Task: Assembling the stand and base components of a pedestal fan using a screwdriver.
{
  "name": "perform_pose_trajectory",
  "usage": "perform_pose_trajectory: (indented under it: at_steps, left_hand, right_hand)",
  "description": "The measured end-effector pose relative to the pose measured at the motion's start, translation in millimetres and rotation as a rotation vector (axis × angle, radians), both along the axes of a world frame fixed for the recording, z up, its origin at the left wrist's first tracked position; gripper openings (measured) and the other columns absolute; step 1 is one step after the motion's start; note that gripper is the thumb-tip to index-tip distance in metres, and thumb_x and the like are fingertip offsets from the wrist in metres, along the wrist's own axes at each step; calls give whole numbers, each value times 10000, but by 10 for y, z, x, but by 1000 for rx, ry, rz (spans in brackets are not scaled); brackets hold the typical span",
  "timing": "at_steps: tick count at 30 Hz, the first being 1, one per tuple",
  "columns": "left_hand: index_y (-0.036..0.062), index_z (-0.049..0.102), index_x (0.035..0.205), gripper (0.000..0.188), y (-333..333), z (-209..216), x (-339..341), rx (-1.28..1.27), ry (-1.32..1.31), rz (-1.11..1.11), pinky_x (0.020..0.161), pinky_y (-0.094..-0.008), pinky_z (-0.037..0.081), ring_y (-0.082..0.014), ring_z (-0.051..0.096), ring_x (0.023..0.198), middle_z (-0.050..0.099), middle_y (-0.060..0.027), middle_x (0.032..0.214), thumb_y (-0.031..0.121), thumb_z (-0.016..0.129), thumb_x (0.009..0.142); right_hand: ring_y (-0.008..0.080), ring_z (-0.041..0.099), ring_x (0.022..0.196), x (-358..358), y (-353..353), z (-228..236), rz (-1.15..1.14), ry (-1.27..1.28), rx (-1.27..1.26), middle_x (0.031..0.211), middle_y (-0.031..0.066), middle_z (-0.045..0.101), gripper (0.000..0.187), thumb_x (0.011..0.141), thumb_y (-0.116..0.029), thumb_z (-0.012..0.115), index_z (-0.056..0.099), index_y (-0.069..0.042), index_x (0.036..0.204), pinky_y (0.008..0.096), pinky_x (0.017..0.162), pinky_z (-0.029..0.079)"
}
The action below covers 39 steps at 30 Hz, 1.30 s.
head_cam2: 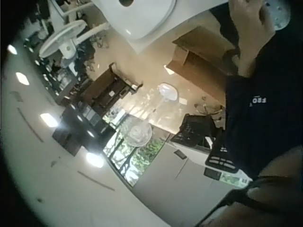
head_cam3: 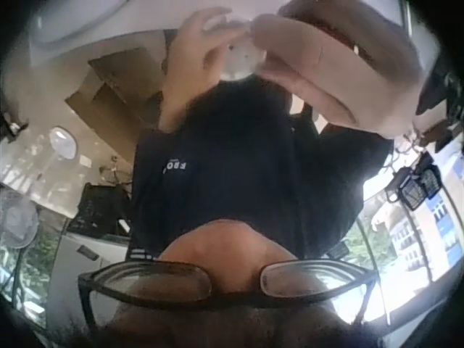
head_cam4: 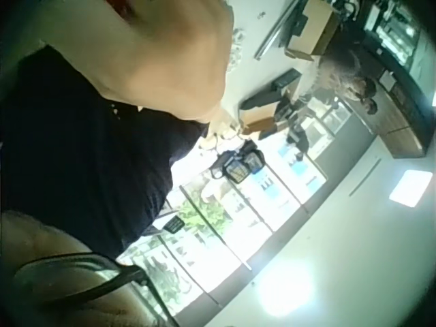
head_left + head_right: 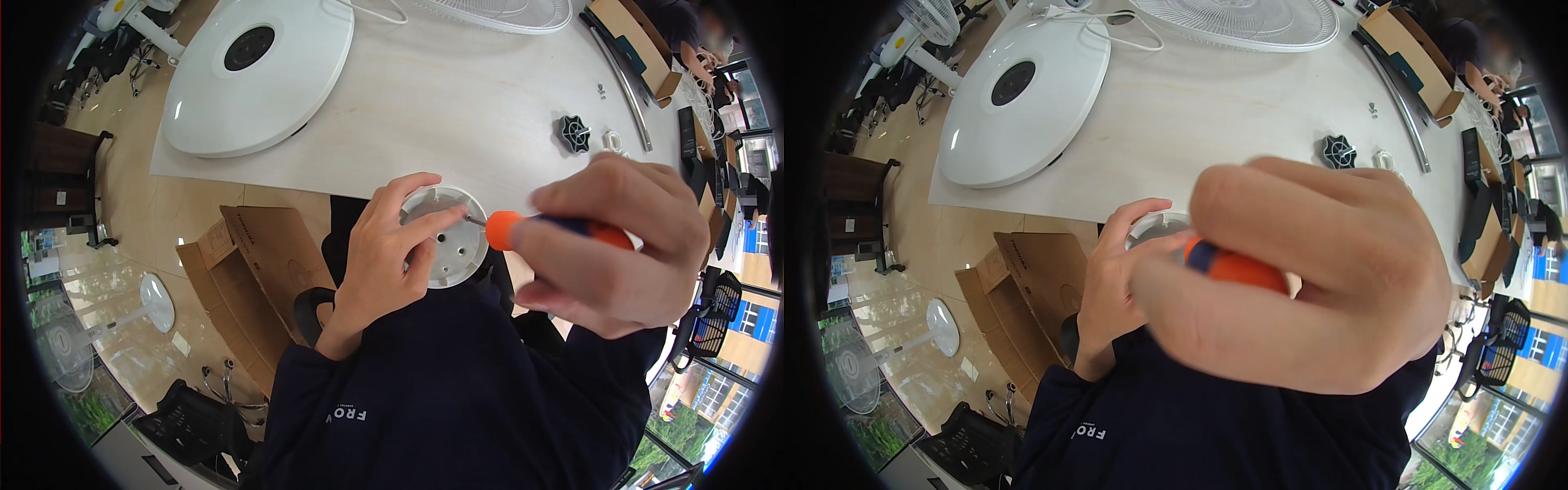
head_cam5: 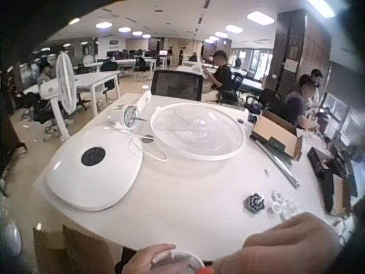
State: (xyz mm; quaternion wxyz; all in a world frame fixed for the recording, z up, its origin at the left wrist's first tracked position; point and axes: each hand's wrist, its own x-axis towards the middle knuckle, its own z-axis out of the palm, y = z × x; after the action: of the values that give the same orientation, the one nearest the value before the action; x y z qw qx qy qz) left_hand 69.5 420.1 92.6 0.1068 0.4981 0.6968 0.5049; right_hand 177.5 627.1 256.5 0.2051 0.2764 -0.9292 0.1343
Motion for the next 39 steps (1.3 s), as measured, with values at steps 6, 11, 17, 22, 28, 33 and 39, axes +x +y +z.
perform_pose_trajectory:
  at_steps: [6,11,17,22,28,33,39]
  left_hand:
    - [95,768,1156,487,86,52,72,-3,65,10,987,-440,511,-341,620,1214,640,-123,1370,-82,603,734]
    - [80,735,1103,440,144,84,158,-19,136,46,992,-440,499,-330,623,1226,651,-95,1353,-110,592,733]
    - [89,737,1024,375,198,51,216,24,116,177,902,-416,501,-304,654,1115,690,-55,1227,-105,617,727]
    - [103,742,991,320,265,-1,208,55,210,166,869,-418,504,-299,652,1072,685,-57,1207,-50,661,721]
    - [117,752,952,240,269,69,191,57,188,121,861,-421,516,-304,648,1038,670,-59,1195,67,773,718]
    - [132,776,923,202,289,58,137,46,192,92,861,-410,520,-290,649,1036,664,-58,1169,128,864,740]
    - [147,801,912,167,275,49,123,41,192,96,860,-405,520,-274,648,1032,670,-42,1168,156,877,763]
  right_hand:
    - [136,513,491,-192,-141,65,-68,155,71,740,69,608,497,818,-395,888,699,6,1043,259,393,347]
    - [133,528,578,12,-129,86,-75,171,134,824,82,624,388,795,-282,864,695,-23,1029,255,419,354]
    - [123,492,507,124,-180,17,-133,123,25,725,0,546,334,789,-306,858,713,-53,952,278,396,374]
    - [149,509,509,230,-236,-3,-349,76,170,711,7,521,379,773,-317,870,692,-35,953,302,414,370]
    - [162,529,553,156,-159,-14,-189,-27,-15,773,25,550,405,784,-282,867,678,-24,1032,319,438,397]
    - [171,556,588,206,-181,122,-303,-33,129,812,44,599,378,811,-348,855,695,-55,989,316,473,427]
    - [181,581,606,99,-48,65,-5,-24,-77,898,76,678,376,810,-375,865,719,-77,986,280,478,440]
